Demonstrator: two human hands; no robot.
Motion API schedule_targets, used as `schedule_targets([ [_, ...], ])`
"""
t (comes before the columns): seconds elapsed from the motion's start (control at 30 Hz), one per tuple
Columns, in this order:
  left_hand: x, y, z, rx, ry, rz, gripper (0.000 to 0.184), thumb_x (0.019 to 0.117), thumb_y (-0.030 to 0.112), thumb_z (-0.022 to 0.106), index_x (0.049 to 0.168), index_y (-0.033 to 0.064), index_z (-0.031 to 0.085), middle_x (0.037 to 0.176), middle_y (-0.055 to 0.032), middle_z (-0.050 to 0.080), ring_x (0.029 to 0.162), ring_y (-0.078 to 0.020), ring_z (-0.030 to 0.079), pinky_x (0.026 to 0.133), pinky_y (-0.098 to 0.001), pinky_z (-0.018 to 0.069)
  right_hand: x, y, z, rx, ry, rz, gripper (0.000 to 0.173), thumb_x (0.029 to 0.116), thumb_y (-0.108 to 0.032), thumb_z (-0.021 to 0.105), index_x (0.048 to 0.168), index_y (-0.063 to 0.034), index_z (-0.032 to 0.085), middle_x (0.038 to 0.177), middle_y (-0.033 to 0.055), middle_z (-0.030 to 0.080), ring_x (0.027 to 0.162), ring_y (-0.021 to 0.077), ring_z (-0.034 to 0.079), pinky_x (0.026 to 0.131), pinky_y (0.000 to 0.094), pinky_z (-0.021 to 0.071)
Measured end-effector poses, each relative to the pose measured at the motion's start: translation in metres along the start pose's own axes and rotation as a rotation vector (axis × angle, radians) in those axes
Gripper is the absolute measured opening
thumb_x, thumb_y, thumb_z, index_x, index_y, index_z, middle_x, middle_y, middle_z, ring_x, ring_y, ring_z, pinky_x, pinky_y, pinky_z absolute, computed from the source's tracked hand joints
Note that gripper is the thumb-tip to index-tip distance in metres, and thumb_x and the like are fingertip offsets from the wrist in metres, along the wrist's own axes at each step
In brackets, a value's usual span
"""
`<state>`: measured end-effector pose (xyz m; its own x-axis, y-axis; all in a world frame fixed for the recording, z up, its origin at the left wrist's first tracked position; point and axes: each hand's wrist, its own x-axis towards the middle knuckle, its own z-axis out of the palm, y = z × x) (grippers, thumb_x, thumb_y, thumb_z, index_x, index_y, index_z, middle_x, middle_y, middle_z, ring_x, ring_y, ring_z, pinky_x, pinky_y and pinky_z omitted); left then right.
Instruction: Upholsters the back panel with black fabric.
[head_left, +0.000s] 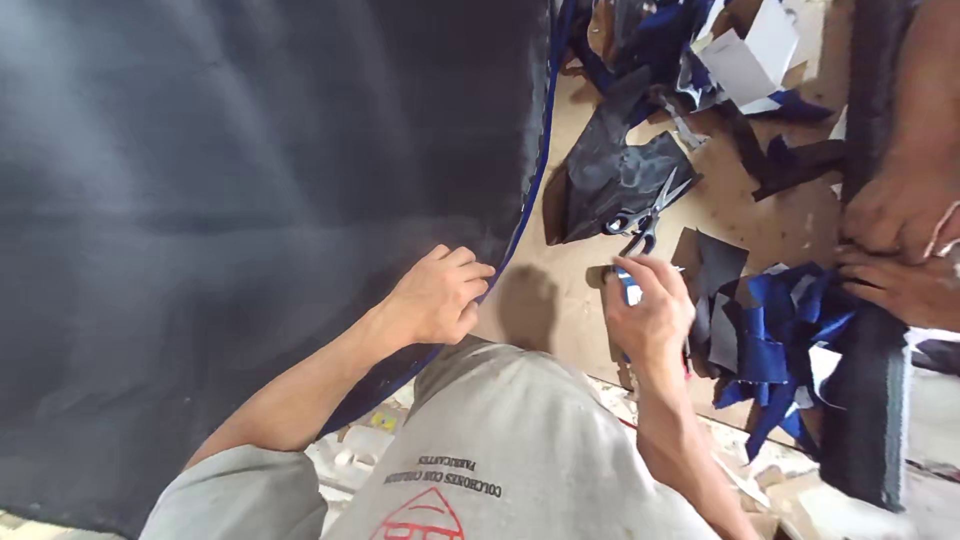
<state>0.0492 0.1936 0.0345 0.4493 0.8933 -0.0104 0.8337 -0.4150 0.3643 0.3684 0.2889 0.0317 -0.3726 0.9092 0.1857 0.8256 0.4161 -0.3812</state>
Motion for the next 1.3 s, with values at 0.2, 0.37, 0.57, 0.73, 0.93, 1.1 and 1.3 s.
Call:
schedule_targets([
  [0.2,0.003,-0.013,-0.012,-0.025,-0.100,0.092,0.043,0.0921,0.034,0.045,0.115,0.0112,0.074,0.145,-0.0030,0.062,0.126,-0.0281,0.058,0.094,-0.0501,0.0456,-0.085,0.047,0.011,-0.192,-0.249,0.549,0.078,0.0888,-0.048,0.072,0.153,-0.0109,0.048,0.131,0.0320,0.059,0.117,0.0531,0.059,0.089,0.0710,0.0482],
  [0.37,0.003,-0.022,-0.011,-0.072,-0.115,0.139,0.043,0.0918,0.034,0.045,0.114,0.0116,0.074,0.147,-0.0045,0.060,0.125,-0.0289,0.058,0.092,-0.0502,0.0453,-0.064,0.059,0.022,-0.158,-0.297,0.563,0.086,0.0863,-0.029,0.076,0.160,-0.0086,0.035,0.134,0.0289,0.060,0.119,0.0484,0.061,0.096,0.0686,0.0482],
  [0.57,0.003,-0.023,-0.013,-0.119,-0.153,0.126,0.045,0.0923,0.035,0.042,0.114,0.0108,0.074,0.150,-0.0043,0.058,0.128,-0.0302,0.057,0.095,-0.0522,0.0444,-0.027,0.012,-0.047,-0.145,-0.419,0.632,0.054,0.0855,-0.034,0.064,0.130,-0.0044,0.064,0.099,0.0224,0.071,0.092,0.0406,0.069,0.077,0.0671,0.0503],
  [0.73,0.004,-0.028,-0.010,-0.177,-0.147,0.122,0.044,0.0926,0.035,0.042,0.112,0.0122,0.074,0.150,-0.0019,0.058,0.129,-0.0273,0.056,0.096,-0.0511,0.0425,-0.022,-0.054,-0.068,0.051,-0.447,0.223,0.038,0.0838,-0.051,0.066,0.084,-0.0139,0.071,0.068,-0.0030,0.067,0.061,0.0062,0.065,0.053,0.0354,0.0531],
  [0.93,0.001,-0.034,-0.005,-0.226,-0.088,0.136,0.042,0.0923,0.035,0.044,0.111,0.0138,0.075,0.148,0.0020,0.059,0.127,-0.0241,0.056,0.096,-0.0483,0.0419,-0.009,-0.083,-0.046,0.168,-0.514,-0.124,0.038,0.0836,-0.038,0.067,0.110,-0.0133,0.076,0.081,-0.0001,0.075,0.072,0.0041,0.069,0.063,0.0264,0.0555],
  [1.1,0.001,-0.034,-0.005,-0.260,-0.103,0.118,0.039,0.0937,0.033,0.044,0.109,0.0136,0.075,0.149,0.0020,0.059,0.129,-0.0252,0.055,0.096,-0.0489,0.0417,-0.004,-0.082,-0.035,0.158,-0.538,-0.138,0.038,0.0833,-0.037,0.067,0.111,-0.0122,0.076,0.080,0.0003,0.074,0.070,0.0050,0.069,0.061,0.0266,0.0549],
  [1.3,0.002,-0.034,-0.007,-0.271,-0.137,0.117,0.040,0.0956,0.034,0.044,0.112,0.0120,0.074,0.152,0.0002,0.056,0.129,-0.0279,0.055,0.096,-0.0507,0.0420,-0.009,-0.071,-0.044,0.124,-0.458,-0.075,0.036,0.0808,-0.040,0.068,0.102,-0.0117,0.076,0.077,0.0006,0.074,0.069,0.0056,0.069,0.060,0.0295,0.0563],
])
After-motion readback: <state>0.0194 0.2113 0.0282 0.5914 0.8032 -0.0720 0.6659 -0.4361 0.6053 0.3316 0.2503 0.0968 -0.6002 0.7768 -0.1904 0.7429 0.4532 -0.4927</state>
